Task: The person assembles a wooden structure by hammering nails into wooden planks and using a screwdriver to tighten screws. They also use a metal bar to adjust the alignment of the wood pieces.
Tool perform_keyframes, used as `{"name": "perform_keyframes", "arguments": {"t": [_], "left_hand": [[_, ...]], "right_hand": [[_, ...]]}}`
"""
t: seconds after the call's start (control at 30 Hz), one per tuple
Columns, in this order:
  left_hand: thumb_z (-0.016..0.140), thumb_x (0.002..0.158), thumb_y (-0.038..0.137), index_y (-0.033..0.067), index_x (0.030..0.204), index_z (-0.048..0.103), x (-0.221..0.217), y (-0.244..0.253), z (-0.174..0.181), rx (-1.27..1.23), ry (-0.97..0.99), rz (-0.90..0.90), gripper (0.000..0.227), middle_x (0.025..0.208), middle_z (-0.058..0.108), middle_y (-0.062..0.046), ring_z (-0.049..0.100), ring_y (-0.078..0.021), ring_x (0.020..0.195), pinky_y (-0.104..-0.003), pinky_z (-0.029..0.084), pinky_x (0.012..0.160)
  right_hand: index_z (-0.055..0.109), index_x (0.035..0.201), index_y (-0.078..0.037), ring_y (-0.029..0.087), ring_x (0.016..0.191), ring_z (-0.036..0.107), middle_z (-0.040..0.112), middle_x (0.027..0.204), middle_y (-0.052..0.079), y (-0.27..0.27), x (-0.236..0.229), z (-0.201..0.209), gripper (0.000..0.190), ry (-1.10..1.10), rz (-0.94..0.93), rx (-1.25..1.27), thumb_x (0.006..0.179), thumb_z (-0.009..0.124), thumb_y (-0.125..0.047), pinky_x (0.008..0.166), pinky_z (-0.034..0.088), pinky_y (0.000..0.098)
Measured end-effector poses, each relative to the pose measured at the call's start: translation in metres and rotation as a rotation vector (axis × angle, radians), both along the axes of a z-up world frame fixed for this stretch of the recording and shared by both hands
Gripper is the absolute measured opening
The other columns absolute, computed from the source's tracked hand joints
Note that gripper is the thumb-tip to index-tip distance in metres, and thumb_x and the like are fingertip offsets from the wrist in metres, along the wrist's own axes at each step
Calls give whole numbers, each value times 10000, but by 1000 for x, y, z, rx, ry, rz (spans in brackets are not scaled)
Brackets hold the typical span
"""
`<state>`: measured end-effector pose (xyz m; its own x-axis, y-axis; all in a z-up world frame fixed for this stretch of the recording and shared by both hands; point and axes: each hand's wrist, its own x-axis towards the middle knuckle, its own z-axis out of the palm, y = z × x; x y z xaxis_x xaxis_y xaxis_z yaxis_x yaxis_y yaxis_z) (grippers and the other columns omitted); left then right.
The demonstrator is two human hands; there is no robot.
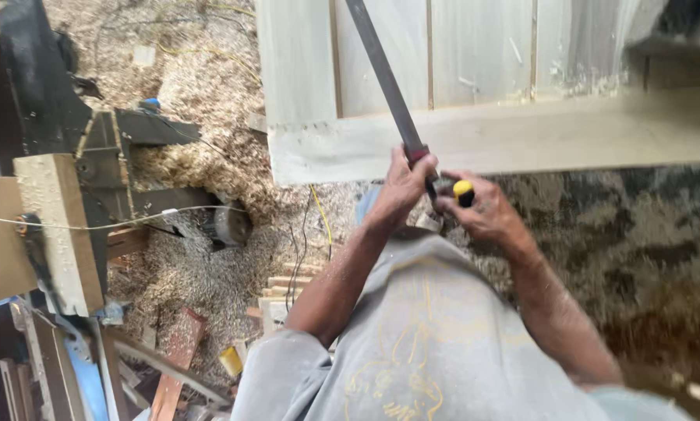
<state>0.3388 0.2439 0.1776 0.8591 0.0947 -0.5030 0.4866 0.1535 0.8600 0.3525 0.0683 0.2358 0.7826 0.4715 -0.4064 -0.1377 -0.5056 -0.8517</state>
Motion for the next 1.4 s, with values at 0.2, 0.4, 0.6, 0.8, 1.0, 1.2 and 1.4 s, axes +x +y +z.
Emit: {"name": "perform_keyframes", "arguments": {"t": [0.2, 0.4, 0.6, 0.8, 1.0, 1.2, 1.4], "left_hand": [[694, 969, 295, -13, 1279, 551, 52, 31, -21, 5, 21, -368, 461, 1073, 675, -137, 653, -179, 975, -304, 536, 825], [502, 1030, 493, 11, 1224, 579, 246, 157, -57, -115, -75, -71, 526, 1194, 664, -152, 706, -253, 999, -404, 631, 770], [498, 1072, 368, 43, 1191, 494, 435, 212, -89, -383, -95, 319, 345, 1182, 688, -210, 690, -198, 859, -337, 585, 752], [566, 1043, 239, 64, 1187, 437, 464, 186, -107, -366, -94, 383, 261, 1091, 708, -214, 488, -48, 528, -237, 448, 441], [594, 1024, 217, 43, 1120, 424, 470, 103, -104, -374, -43, 265, 262, 1052, 731, -225, 469, -73, 472, -233, 447, 416], [604, 1010, 231, 10, 1146, 455, 481, -3, -101, -360, -55, 40, 300, 1091, 731, -236, 498, -98, 508, -261, 467, 435], [590, 1002, 234, -17, 1134, 469, 492, -79, -122, -290, -95, -105, 309, 1094, 739, -234, 543, -114, 534, -288, 528, 478]], "right_hand": [[609, 1405, -81, 219, 780, 708, 743, 905, 123, 9, 28, -28, 608, 87, -162, -121, 877, 769, -337, 662, 578, 335], [537, 1468, -196, 217, 690, 762, 766, 838, 119, -3, 73, -11, 768, 82, -151, -445, 790, 812, -428, 641, 634, 353], [553, 1469, -210, 218, 721, 790, 783, 988, 117, 4, 75, -31, 773, -12, -195, -375, 765, 813, -392, 633, 676, 365], [602, 1370, -187, 248, 777, 785, 789, 1035, 126, -13, 41, -73, 661, -88, -341, -417, 756, 812, -318, 624, 659, 365], [596, 1395, -126, 237, 800, 778, 775, 1020, 134, -37, 9, -84, 637, -129, -466, -503, 806, 798, -255, 620, 646, 337], [707, 1245, -91, 222, 776, 748, 750, 935, 129, -25, -16, -70, 498, -52, -724, -605, 794, 826, -265, 665, 583, 379], [742, 1077, -91, 206, 621, 717, 737, 790, 97, -51, -31, -88, 361, 102, -847, -706, 830, 837, -337, 623, 577, 364]]}}
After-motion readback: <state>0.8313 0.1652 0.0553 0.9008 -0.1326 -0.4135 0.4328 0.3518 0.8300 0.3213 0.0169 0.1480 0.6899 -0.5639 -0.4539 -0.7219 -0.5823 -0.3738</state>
